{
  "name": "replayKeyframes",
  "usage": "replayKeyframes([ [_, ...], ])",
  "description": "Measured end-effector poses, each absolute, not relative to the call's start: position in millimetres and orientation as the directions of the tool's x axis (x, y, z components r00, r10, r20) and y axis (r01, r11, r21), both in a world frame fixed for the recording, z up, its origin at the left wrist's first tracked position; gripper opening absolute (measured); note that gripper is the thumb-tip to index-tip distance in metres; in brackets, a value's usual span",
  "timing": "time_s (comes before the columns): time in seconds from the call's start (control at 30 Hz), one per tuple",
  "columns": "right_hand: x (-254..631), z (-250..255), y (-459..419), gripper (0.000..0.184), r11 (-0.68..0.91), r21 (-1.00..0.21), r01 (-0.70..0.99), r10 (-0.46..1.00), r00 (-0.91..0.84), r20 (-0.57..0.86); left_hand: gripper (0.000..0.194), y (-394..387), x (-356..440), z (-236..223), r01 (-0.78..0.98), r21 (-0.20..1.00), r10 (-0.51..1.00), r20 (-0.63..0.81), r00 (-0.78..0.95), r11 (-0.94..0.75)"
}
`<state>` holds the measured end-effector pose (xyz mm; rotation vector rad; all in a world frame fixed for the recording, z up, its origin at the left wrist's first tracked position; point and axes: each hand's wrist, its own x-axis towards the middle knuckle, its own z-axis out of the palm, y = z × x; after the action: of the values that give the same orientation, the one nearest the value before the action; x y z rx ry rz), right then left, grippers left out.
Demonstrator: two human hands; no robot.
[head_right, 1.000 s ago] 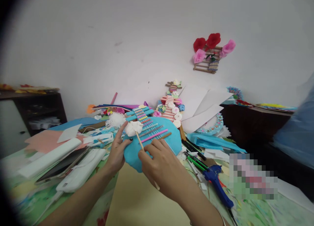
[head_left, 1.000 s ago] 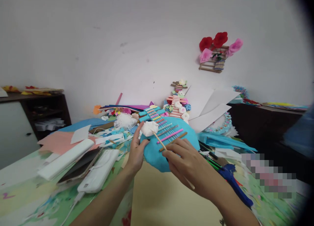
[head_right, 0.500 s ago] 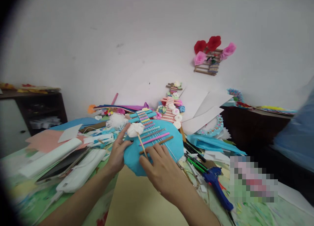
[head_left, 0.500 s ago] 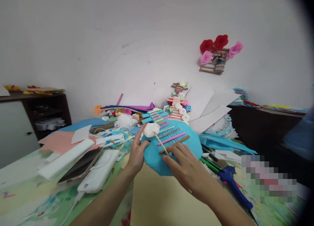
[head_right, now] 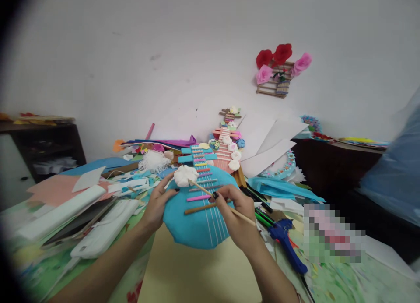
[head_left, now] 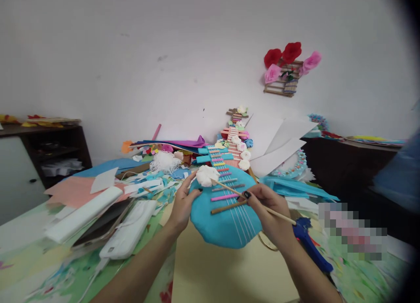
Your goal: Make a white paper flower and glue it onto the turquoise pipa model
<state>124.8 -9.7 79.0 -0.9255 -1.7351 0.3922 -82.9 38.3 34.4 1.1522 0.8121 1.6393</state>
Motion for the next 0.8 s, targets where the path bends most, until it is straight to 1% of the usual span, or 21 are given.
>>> replayKeyframes([
  [0.1,119,77,-15,0.019,0.646,-0.639,0.418,0.733,-0.106,0.672,0.061,40,-83,33,-0.302,0.897,0.945,0.287,-0.158,-0.323],
  [0.17,117,76,-15,0.018,0.625,-0.691,0.363,0.76,-0.081,0.645,0.063,40,-84,33,-0.328,0.897,0.954,0.261,-0.149,-0.296],
  [0.27,118,72,-10,0.018,0.529,-0.834,0.157,0.846,-0.014,0.533,0.068,38,-84,35,-0.381,0.89,0.969,0.226,-0.104,-0.249],
  [0.33,121,70,-5,0.019,0.449,-0.893,-0.008,0.893,0.016,0.449,0.071,37,-84,35,-0.407,0.881,0.97,0.228,-0.082,-0.241],
  [0.43,124,67,0,0.02,0.367,-0.903,-0.222,0.927,0.009,0.374,0.072,38,-84,34,-0.426,0.864,0.961,0.271,-0.054,-0.268],
  [0.5,124,67,1,0.022,0.332,-0.891,-0.31,0.936,-0.008,0.352,0.068,38,-83,33,-0.421,0.859,0.953,0.298,-0.05,-0.291],
  [0.57,123,68,0,0.024,0.316,-0.884,-0.345,0.94,-0.013,0.341,0.064,39,-82,33,-0.41,0.861,0.951,0.306,-0.051,-0.299],
  [0.67,122,68,-1,0.025,0.324,-0.883,-0.34,0.937,-0.012,0.349,0.061,39,-82,34,-0.402,0.869,0.955,0.294,-0.047,-0.288],
  [0.8,123,67,-1,0.023,0.365,-0.898,-0.247,0.922,-0.036,0.385,0.065,38,-82,34,-0.391,0.883,0.964,0.261,-0.049,-0.259],
])
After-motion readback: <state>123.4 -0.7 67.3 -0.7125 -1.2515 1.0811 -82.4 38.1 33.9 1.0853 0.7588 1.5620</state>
